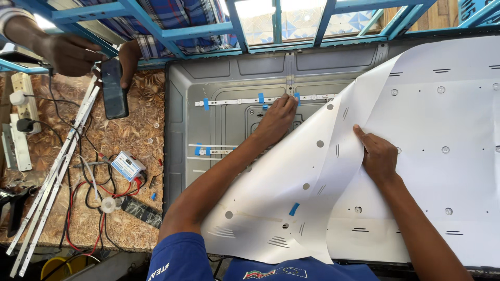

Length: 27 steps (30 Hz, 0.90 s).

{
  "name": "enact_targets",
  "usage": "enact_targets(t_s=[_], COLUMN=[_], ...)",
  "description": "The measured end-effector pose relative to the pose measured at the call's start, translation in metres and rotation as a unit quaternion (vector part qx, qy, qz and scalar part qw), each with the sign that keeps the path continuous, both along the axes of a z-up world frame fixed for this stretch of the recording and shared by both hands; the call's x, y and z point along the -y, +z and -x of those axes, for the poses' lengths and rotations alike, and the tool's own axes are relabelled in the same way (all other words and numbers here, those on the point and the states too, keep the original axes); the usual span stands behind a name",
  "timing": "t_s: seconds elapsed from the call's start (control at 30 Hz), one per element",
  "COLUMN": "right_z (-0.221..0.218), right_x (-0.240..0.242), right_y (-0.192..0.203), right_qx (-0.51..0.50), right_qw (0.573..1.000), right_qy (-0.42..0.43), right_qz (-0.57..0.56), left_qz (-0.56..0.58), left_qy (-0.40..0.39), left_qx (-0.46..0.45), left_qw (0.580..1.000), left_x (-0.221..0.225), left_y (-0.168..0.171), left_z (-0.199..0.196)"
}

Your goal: The person adheres light strips and a white reflective sheet inside a television chassis.

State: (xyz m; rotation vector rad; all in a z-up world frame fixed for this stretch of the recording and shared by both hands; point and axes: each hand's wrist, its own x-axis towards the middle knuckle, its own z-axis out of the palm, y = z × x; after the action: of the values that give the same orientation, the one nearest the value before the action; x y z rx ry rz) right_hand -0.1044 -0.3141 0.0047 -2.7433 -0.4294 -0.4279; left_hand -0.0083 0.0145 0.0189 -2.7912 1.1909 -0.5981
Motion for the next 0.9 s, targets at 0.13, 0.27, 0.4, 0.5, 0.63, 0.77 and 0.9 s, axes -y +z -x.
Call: enact_targets(t_s=[0.13,0.27,0.4,0.5,0.63,0.77,0.9], right_z=[0.002,0.002,0.005,0.002,0.003,0.003,0.002], right_x=[-0.003,-0.001,-0.002,-0.002,-0.001,-0.002,-0.001], right_y=[0.003,0.002,0.0,-0.002,-0.004,-0.003,-0.002], right_qx=[-0.001,0.008,0.003,0.01,0.012,0.014,0.015], right_qw=[1.0,1.0,1.0,1.0,1.0,1.0,1.0], right_qy=[-0.004,-0.008,-0.009,-0.01,-0.009,-0.009,-0.007], right_qz=[0.005,0.019,0.022,0.018,0.012,0.01,0.003], left_qz=[0.098,0.097,0.131,0.183,0.219,0.217,0.122], left_qy=[-0.027,-0.013,-0.004,0.001,0.006,0.052,0.083], left_qx=[-0.087,-0.098,-0.114,-0.121,-0.262,-0.357,-0.404], left_qw=[0.991,0.99,0.985,0.976,0.94,0.907,0.903], left_x=[-0.013,-0.005,0.005,0.014,0.014,0.027,0.043], left_y=[0.004,0.018,0.027,0.032,0.043,0.046,0.046], left_z=[0.003,-0.002,-0.016,-0.037,-0.057,-0.081,-0.104])
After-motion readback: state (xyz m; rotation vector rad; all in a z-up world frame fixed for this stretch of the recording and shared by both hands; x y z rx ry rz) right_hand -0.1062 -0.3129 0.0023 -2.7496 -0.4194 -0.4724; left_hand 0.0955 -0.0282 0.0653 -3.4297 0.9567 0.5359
